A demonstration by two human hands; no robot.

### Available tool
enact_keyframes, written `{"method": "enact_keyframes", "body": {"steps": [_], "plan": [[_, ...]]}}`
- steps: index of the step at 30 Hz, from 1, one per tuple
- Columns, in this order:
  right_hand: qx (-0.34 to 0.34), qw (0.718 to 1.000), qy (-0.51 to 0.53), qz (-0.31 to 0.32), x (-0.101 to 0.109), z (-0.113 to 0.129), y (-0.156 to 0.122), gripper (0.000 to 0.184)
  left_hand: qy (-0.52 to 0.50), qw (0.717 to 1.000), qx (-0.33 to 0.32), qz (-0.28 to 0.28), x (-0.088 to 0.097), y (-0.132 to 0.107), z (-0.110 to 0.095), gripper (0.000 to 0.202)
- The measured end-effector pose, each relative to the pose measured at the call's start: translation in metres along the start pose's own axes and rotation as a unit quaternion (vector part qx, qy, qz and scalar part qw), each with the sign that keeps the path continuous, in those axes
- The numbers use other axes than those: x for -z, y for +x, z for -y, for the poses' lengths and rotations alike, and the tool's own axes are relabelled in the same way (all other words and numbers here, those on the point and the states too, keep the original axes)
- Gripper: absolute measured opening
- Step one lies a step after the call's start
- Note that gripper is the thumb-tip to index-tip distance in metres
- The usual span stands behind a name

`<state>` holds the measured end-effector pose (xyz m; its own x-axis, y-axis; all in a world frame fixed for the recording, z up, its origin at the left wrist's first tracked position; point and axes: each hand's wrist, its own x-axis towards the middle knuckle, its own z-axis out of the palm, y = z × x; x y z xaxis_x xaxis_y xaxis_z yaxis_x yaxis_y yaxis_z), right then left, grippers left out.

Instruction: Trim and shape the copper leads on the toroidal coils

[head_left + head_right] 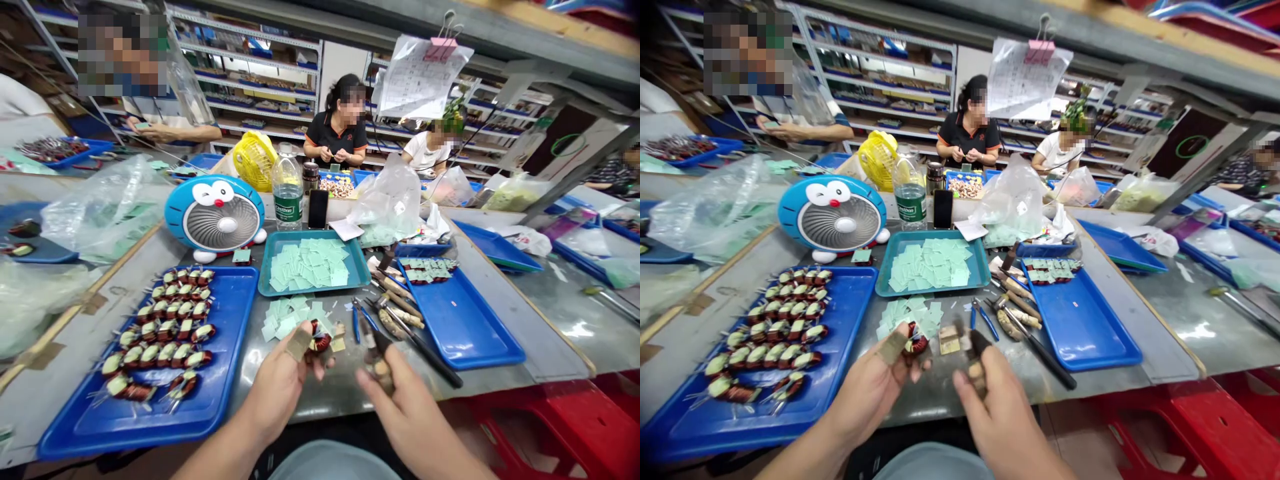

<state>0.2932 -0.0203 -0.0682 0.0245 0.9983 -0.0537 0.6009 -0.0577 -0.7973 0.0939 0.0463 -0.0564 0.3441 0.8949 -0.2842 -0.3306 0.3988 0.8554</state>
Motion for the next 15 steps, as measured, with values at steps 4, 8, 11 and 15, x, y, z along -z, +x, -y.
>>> {"method": "enact_keyframes", "body": {"steps": [4, 8, 11, 15], "plan": [[-0.035, 0.992, 0.112, 0.04, 0.001, -0.023, -0.011, 0.039, -0.16, 0.985, 0.042, 0.056, 0.0, 0.001, 0.002, 0.03], [0.027, 0.998, 0.017, 0.055, -0.001, -0.026, -0.018, 0.042, -0.134, 0.989, 0.024, 0.062, -0.001, -0.002, 0.007, 0.032], [0.065, 0.995, -0.068, 0.008, 0.005, -0.019, -0.016, 0.049, -0.081, 0.994, 0.002, 0.078, -0.007, -0.004, 0.011, 0.039], [0.153, 0.979, -0.127, -0.032, 0.014, -0.021, -0.012, 0.06, -0.05, 0.99, -0.041, 0.123, -0.016, -0.002, 0.02, 0.042]]}}
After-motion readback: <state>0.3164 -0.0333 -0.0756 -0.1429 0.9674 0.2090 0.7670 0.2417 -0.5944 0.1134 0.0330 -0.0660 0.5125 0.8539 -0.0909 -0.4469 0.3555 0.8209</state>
